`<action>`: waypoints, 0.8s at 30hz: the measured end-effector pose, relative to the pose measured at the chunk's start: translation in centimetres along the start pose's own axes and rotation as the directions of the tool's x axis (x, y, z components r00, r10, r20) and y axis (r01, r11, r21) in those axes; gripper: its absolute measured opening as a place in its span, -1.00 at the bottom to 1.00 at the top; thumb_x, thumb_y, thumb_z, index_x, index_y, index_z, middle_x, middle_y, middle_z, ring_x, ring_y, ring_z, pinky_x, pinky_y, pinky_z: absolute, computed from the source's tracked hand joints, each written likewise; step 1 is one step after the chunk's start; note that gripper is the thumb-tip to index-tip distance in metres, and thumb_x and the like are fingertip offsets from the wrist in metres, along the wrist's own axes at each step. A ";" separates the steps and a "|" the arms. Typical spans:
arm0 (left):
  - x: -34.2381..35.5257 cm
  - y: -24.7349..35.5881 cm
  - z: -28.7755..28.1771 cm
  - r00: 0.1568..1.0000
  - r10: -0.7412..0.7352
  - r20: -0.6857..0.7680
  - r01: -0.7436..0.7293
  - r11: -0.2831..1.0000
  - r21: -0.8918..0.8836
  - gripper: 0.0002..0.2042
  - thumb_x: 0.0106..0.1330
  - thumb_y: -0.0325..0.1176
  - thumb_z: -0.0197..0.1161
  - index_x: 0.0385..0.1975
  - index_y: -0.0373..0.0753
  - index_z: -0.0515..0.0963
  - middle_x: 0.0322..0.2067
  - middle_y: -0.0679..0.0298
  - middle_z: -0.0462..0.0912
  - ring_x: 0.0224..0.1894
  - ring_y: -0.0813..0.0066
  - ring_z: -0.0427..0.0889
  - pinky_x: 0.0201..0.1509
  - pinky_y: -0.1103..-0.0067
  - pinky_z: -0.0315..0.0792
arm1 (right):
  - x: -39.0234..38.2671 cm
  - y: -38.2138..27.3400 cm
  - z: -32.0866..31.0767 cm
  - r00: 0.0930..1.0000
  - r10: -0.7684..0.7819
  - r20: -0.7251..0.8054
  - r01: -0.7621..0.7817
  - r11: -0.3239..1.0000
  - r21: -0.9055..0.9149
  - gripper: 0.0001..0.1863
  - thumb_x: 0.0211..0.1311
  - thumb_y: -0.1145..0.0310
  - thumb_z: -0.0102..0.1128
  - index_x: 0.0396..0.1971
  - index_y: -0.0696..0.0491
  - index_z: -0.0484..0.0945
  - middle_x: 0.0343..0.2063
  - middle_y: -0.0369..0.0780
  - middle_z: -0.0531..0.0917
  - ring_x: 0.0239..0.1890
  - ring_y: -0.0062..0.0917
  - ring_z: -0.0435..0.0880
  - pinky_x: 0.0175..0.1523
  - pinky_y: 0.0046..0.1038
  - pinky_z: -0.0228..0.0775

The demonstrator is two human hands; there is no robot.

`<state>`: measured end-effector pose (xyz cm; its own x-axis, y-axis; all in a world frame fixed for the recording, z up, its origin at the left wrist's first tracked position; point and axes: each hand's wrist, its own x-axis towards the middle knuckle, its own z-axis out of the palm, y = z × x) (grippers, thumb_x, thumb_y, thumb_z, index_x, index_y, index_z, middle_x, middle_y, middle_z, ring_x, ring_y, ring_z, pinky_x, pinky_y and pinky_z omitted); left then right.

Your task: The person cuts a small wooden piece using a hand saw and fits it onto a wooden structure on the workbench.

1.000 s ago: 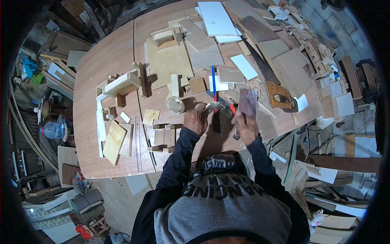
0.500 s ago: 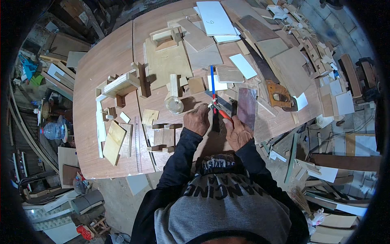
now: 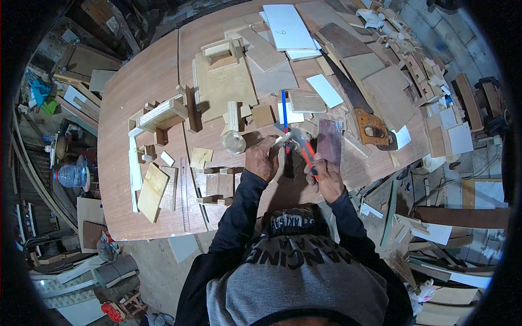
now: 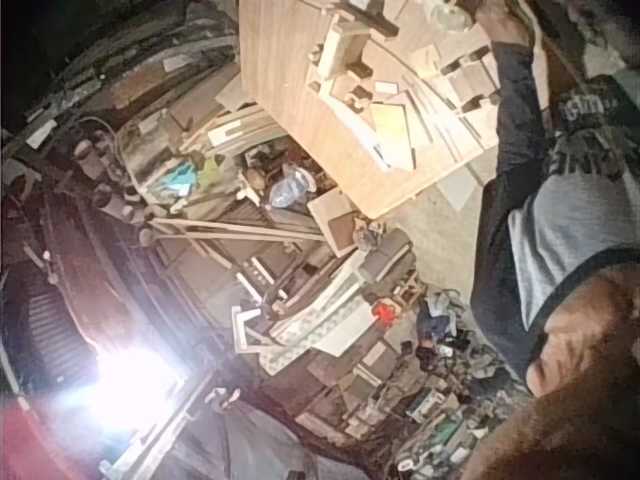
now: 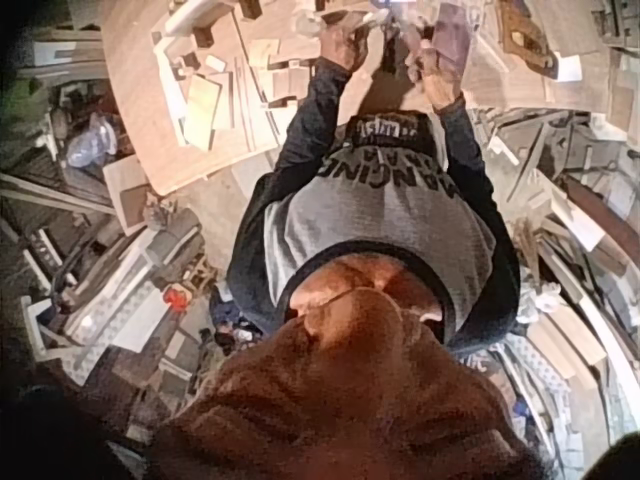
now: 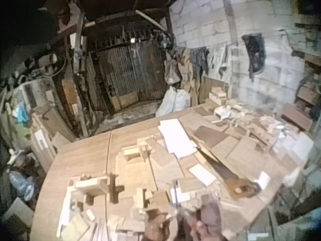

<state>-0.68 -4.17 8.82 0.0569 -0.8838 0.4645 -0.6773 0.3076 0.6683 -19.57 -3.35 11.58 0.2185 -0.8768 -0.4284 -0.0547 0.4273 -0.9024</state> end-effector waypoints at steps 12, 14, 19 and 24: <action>-0.2 -0.3 0.1 0.999 0.053 0.010 -0.054 0.997 0.063 -0.80 0.03 -0.59 0.10 -0.31 -0.25 0.46 -0.45 0.05 0.54 -0.44 0.03 0.55 -0.42 0.35 0.44 | 0.0 1.7 0.7 0.995 -0.101 0.026 0.096 0.985 0.141 -0.48 0.36 -0.01 -0.25 -0.50 0.16 0.42 -0.66 -0.27 0.39 -0.71 -0.66 0.30 -0.59 -0.59 0.14; -0.3 -0.4 0.2 0.999 0.045 0.021 -0.046 0.997 0.066 -0.78 0.01 -0.62 0.09 -0.31 -0.25 0.48 -0.44 0.05 0.55 -0.43 0.03 0.56 -0.40 0.34 0.44 | -0.4 1.0 0.8 0.994 -0.112 0.007 0.112 0.993 0.023 -0.49 0.36 0.00 -0.24 -0.49 0.16 0.43 -0.70 -0.28 0.38 -0.72 -0.66 0.29 -0.61 -0.59 0.13; -0.3 -0.6 0.2 0.998 0.021 0.057 -0.026 0.996 0.084 -0.80 0.04 -0.60 0.12 -0.31 -0.25 0.50 -0.45 0.03 0.56 -0.42 0.00 0.57 -0.38 0.31 0.45 | -0.6 -1.5 0.0 0.975 0.194 0.109 -0.192 0.981 -0.026 -0.52 0.36 0.04 -0.22 -0.55 0.13 0.45 -0.80 -0.35 0.32 -0.74 -0.69 0.27 -0.62 -0.60 0.11; 0.2 -0.7 0.1 0.998 -0.002 0.064 -0.004 0.995 0.096 -0.81 0.07 -0.56 0.13 -0.29 -0.25 0.49 -0.45 0.02 0.57 -0.43 -0.01 0.57 -0.38 0.31 0.46 | -0.2 -1.1 0.3 0.896 -0.440 0.059 0.405 0.755 -0.516 -0.54 0.35 0.04 -0.18 -0.50 0.14 0.46 -0.77 -0.33 0.38 -0.73 -0.70 0.28 -0.58 -0.61 0.12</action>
<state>-0.26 -4.65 8.39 0.0108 -0.9053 0.4247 -0.7447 0.2762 0.6076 -19.21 -3.57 12.65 0.2771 -0.9607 0.0162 -0.4552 -0.1461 -0.8783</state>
